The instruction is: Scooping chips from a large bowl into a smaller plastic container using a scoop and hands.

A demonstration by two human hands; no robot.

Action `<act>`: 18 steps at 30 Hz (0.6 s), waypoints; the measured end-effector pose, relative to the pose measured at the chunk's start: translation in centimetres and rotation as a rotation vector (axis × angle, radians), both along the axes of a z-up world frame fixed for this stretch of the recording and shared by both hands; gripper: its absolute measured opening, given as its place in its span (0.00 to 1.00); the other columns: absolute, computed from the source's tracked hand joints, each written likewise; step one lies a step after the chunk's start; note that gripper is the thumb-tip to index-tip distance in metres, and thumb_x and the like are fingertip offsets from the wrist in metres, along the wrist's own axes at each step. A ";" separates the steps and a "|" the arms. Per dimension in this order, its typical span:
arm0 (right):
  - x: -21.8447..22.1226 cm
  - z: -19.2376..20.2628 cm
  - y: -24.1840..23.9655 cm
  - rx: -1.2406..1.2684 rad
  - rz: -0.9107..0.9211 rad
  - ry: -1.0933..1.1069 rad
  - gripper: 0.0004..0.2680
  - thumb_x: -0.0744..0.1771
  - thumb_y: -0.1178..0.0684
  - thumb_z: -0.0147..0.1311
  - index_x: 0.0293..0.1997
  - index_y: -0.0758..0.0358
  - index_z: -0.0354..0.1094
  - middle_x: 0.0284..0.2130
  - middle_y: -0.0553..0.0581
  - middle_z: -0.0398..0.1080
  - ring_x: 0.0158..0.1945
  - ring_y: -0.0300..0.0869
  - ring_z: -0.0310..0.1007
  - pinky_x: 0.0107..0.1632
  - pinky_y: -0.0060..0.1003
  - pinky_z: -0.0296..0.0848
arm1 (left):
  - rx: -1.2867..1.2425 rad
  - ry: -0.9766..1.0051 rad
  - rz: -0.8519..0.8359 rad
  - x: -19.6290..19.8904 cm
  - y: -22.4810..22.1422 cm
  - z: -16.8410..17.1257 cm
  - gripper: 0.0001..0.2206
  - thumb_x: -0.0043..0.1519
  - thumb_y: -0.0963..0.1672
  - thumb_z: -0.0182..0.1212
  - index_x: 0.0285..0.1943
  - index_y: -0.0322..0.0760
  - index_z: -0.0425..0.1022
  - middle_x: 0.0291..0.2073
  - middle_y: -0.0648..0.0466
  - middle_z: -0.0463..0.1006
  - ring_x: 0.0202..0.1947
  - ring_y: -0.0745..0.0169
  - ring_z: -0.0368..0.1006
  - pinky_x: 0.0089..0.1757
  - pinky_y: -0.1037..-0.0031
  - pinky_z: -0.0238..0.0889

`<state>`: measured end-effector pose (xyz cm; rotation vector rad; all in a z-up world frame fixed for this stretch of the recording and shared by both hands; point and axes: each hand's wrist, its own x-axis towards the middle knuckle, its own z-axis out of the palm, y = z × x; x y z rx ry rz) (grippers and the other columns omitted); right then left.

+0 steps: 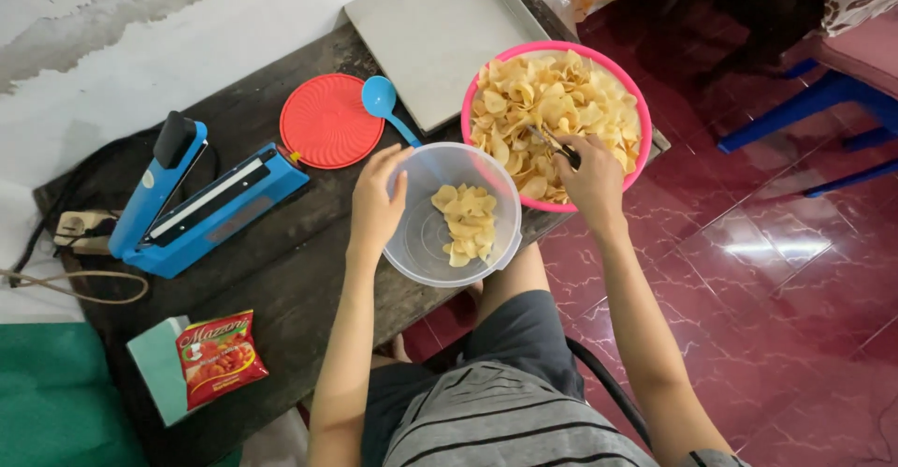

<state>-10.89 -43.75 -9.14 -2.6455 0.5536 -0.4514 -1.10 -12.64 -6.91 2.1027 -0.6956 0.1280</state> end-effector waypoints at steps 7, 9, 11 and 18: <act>-0.6 1.8 0.6 0.043 0.016 -0.041 0.09 0.63 0.49 0.58 0.47 0.46 0.72 0.34 0.54 0.69 0.38 0.52 0.73 0.41 0.42 0.72 | 0.137 -0.093 -0.136 -0.1 -0.2 0.1 0.17 0.64 0.39 0.48 0.60 0.48 0.71 0.60 0.51 0.67 0.60 0.49 0.63 0.58 0.55 0.52; -1.0 3.1 1.0 0.097 0.024 -0.078 0.09 0.63 0.51 0.59 0.47 0.48 0.73 0.34 0.56 0.69 0.38 0.53 0.73 0.40 0.42 0.72 | 0.192 -0.120 -0.147 -0.2 -0.2 0.1 0.20 0.64 0.40 0.48 0.65 0.51 0.65 0.61 0.53 0.65 0.61 0.50 0.62 0.58 0.54 0.52; -1.3 3.8 1.2 0.118 0.035 -0.105 0.09 0.63 0.51 0.59 0.47 0.50 0.73 0.31 0.57 0.68 0.36 0.52 0.72 0.39 0.41 0.71 | 0.191 -0.108 -0.168 0.0 -0.3 0.5 0.19 0.64 0.41 0.48 0.66 0.51 0.64 0.60 0.51 0.66 0.61 0.48 0.62 0.58 0.50 0.51; -3.3 8.7 3.9 0.219 0.117 -0.199 0.09 0.64 0.56 0.60 0.47 0.54 0.73 0.29 0.58 0.66 0.33 0.47 0.70 0.37 0.37 0.68 | 0.057 -0.069 -0.284 1.4 -1.7 1.3 0.15 0.67 0.43 0.44 0.60 0.52 0.70 0.53 0.59 0.72 0.57 0.58 0.67 0.58 0.56 0.51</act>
